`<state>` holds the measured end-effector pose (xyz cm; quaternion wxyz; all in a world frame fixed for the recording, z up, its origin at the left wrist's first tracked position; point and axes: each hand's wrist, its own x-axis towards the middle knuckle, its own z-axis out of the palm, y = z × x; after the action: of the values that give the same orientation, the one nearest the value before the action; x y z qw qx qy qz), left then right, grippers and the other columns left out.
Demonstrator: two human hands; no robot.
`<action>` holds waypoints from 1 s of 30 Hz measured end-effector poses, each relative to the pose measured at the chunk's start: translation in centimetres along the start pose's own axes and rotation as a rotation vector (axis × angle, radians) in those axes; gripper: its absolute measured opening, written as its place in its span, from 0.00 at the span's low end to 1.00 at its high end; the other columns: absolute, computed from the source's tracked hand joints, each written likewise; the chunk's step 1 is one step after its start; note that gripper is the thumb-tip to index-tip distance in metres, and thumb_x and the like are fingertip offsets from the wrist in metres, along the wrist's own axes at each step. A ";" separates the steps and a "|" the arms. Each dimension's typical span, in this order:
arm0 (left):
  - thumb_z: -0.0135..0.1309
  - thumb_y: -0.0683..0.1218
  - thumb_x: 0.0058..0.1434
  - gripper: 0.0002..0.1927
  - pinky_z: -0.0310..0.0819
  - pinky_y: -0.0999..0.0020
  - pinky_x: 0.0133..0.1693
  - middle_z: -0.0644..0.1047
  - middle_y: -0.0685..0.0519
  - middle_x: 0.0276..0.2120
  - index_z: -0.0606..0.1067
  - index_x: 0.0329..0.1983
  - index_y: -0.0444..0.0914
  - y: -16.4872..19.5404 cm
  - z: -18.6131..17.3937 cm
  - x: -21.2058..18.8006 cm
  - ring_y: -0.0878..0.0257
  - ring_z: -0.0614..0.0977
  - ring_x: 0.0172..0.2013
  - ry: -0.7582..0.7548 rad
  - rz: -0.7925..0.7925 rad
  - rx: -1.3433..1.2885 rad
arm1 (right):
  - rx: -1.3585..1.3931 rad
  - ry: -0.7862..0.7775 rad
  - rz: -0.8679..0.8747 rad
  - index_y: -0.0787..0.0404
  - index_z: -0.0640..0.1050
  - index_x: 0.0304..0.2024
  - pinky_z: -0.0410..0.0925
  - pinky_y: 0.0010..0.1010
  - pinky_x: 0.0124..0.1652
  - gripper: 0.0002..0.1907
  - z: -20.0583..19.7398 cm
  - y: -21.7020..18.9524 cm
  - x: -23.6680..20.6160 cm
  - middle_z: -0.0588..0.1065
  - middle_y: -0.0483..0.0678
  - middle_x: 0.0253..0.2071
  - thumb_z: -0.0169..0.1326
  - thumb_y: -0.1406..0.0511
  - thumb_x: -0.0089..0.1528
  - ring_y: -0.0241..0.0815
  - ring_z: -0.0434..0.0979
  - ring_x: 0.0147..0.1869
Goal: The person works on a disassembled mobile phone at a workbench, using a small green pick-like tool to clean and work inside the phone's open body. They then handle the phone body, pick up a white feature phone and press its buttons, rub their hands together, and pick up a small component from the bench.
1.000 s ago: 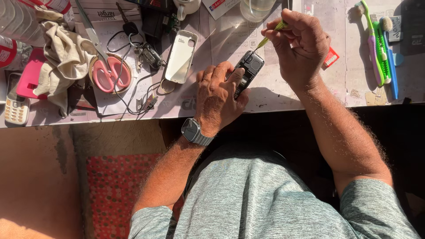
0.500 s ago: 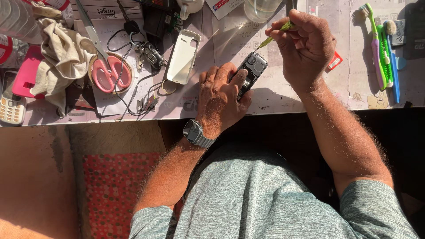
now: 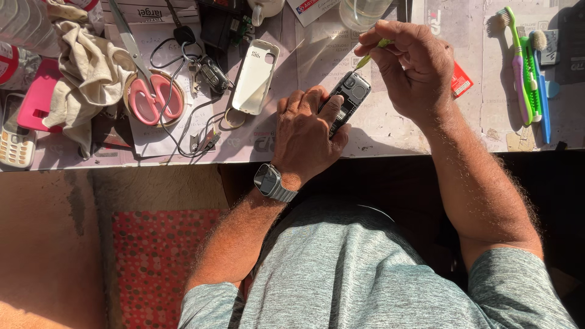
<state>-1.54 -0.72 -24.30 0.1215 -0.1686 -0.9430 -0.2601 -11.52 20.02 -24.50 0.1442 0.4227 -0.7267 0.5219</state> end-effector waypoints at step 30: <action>0.67 0.55 0.57 0.24 0.67 0.47 0.52 0.75 0.44 0.45 0.78 0.51 0.37 -0.6 -0.1 -0.3 0.49 0.77 0.47 -0.080 0.035 -0.052 | -0.307 0.036 0.013 0.64 0.75 0.59 0.81 0.27 0.52 0.10 -0.4 -1.4 0.7 0.81 0.53 0.47 0.61 0.73 0.77 0.44 0.86 0.54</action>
<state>-1.54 -1.32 -24.61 0.0839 -0.1983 -0.9369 -0.2753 -10.95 19.89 -22.92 0.2164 0.3816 -0.7981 0.4130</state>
